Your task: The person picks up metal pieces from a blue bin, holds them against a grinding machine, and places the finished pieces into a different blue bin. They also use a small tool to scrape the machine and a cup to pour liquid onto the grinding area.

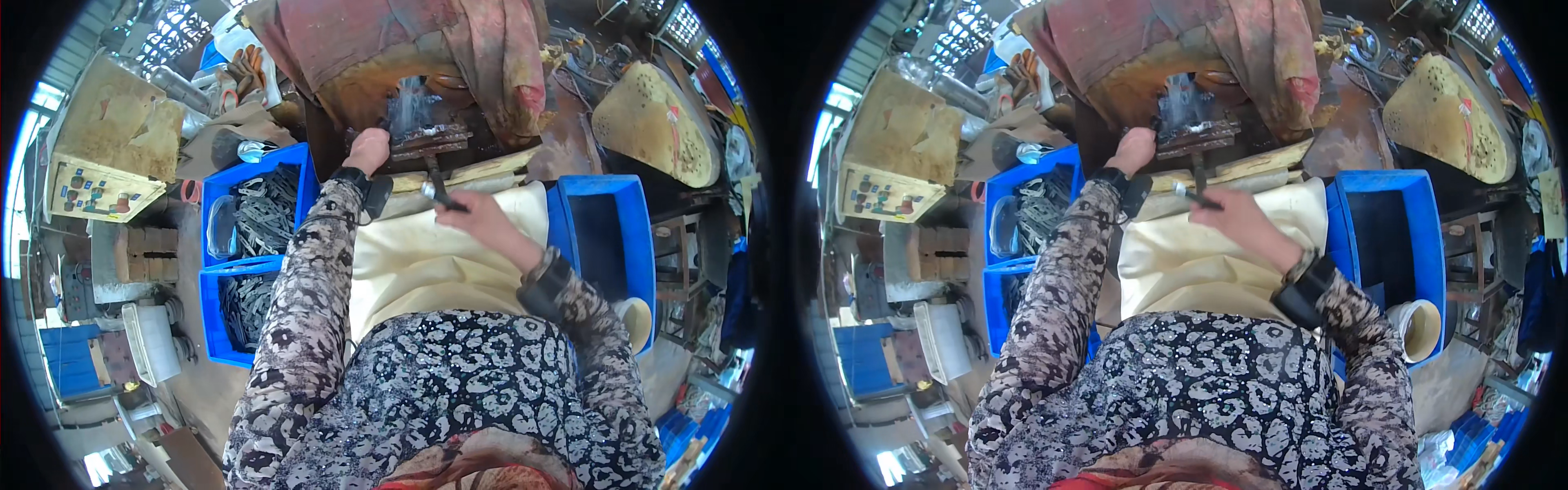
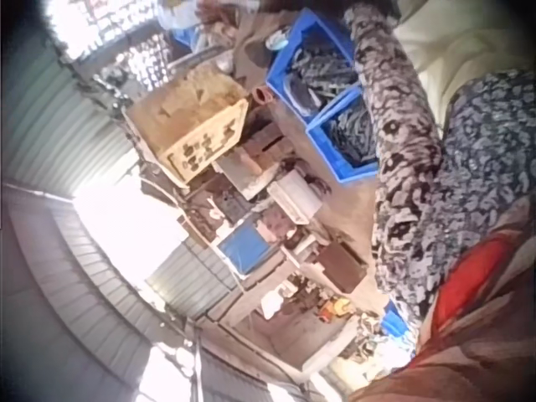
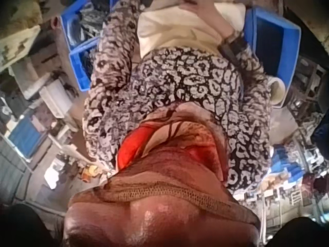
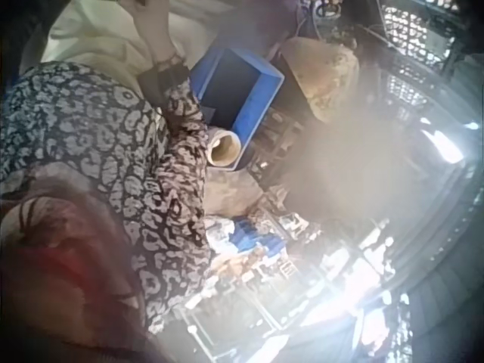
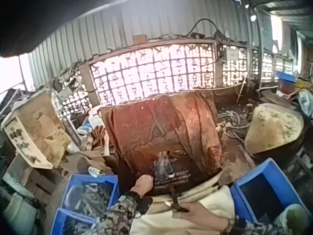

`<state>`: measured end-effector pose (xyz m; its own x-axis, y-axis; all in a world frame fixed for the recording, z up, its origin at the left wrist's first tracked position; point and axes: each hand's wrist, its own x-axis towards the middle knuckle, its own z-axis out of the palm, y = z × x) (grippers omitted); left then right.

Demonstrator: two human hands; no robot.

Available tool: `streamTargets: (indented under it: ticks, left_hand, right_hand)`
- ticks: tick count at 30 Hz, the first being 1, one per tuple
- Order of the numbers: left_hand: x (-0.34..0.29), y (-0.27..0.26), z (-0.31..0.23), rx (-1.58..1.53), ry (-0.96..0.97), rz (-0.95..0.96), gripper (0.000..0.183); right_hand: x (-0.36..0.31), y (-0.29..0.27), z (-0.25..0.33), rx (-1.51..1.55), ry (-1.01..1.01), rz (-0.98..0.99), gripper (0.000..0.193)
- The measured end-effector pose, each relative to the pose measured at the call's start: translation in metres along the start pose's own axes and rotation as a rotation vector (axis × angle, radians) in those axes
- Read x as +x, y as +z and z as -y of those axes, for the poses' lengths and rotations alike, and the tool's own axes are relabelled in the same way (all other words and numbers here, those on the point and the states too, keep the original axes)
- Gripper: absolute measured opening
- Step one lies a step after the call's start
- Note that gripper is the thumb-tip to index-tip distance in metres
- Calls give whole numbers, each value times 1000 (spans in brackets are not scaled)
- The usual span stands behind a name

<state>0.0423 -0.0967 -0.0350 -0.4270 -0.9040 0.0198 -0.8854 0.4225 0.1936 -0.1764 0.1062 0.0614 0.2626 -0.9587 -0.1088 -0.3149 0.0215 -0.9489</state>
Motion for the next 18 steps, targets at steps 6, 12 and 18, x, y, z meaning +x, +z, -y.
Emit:
streamTargets:
  ticks: [6, 12, 18]
  left_hand:
    - [-5, -17, 5, 29, -156, 222, 22]
    - [-43, -70, -28, -433, -286, -153, 25]
    - [-79, -76, -102, -934, -212, -372, 16]
  right_hand:
    - [24, -44, -3, 897, 202, 7, 33]
    - [43, -33, -9, 938, 149, -110, 29]
    - [74, -17, -8, 997, 134, -325, 21]
